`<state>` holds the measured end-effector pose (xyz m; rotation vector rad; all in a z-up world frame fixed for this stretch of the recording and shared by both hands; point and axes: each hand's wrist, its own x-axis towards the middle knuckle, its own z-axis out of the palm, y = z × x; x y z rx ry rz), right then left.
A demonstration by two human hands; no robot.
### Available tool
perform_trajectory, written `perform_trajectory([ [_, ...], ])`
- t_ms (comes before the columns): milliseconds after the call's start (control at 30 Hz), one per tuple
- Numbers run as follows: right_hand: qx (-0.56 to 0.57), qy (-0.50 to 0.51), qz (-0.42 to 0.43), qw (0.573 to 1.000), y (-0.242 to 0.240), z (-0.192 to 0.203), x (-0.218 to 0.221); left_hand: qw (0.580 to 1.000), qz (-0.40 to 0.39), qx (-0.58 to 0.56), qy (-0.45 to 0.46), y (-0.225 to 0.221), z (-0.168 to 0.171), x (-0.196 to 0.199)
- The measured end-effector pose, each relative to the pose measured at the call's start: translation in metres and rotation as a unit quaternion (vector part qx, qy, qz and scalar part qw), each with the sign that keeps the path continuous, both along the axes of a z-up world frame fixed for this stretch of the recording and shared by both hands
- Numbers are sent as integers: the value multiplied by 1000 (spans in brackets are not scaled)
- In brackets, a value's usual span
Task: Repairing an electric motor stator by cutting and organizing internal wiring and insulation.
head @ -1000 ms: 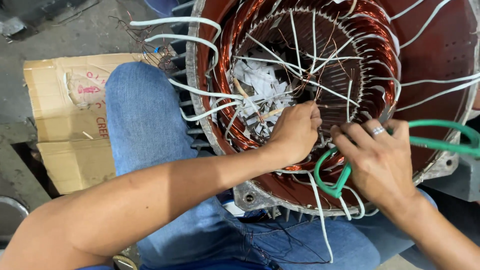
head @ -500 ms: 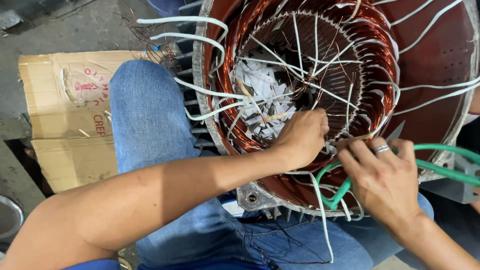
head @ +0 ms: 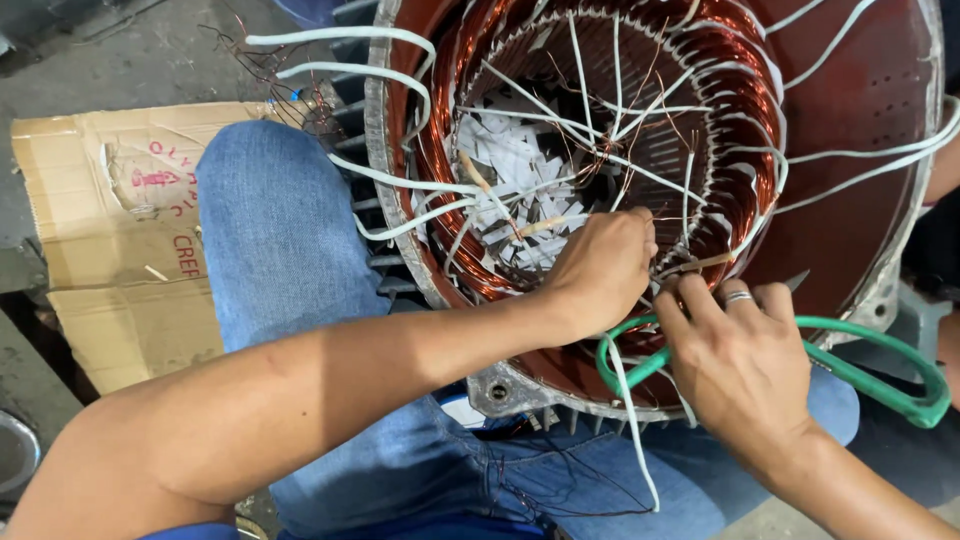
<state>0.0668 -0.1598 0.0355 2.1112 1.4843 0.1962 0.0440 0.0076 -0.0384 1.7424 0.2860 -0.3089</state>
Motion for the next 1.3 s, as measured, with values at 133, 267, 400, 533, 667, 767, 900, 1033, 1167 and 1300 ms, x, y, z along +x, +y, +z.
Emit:
perform_trajectory([
  [133, 49, 98, -81, 991, 6, 18, 12, 998, 14, -28, -59, 6, 7, -4],
  [267, 180, 350, -209, 895, 7, 62, 39, 997, 21, -76, -7, 22, 23, -14],
  [400, 160, 412, -159, 883, 1, 61, 67, 990, 36, -122, 66, 31, 26, -9],
  [533, 114, 365, 38, 923, -5, 20, 88, 980, 84, -170, 58, 26, -3, 2],
  [667, 81, 298, 141, 941, 3, -5, 99, 980, 82, -159, 88, 30, 3, 3],
  [767, 78, 276, 161, 945, 2, -14, 99, 982, 87, -162, 37, 28, -3, 1],
  [900, 67, 274, 142, 949, -8, -16, 92, 987, 83, -134, 12, 22, -7, 2],
  [1033, 70, 232, 154, 958, -9, -12, 92, 990, 43, -134, 11, 21, 3, 1],
  [1167, 99, 224, 129, 961, -9, -10, 81, 991, 54, -125, 8, 22, 0, 2],
  [1300, 54, 241, 95, 964, -18, 0, 81, 991, 53, -123, 14, 21, 6, -8],
])
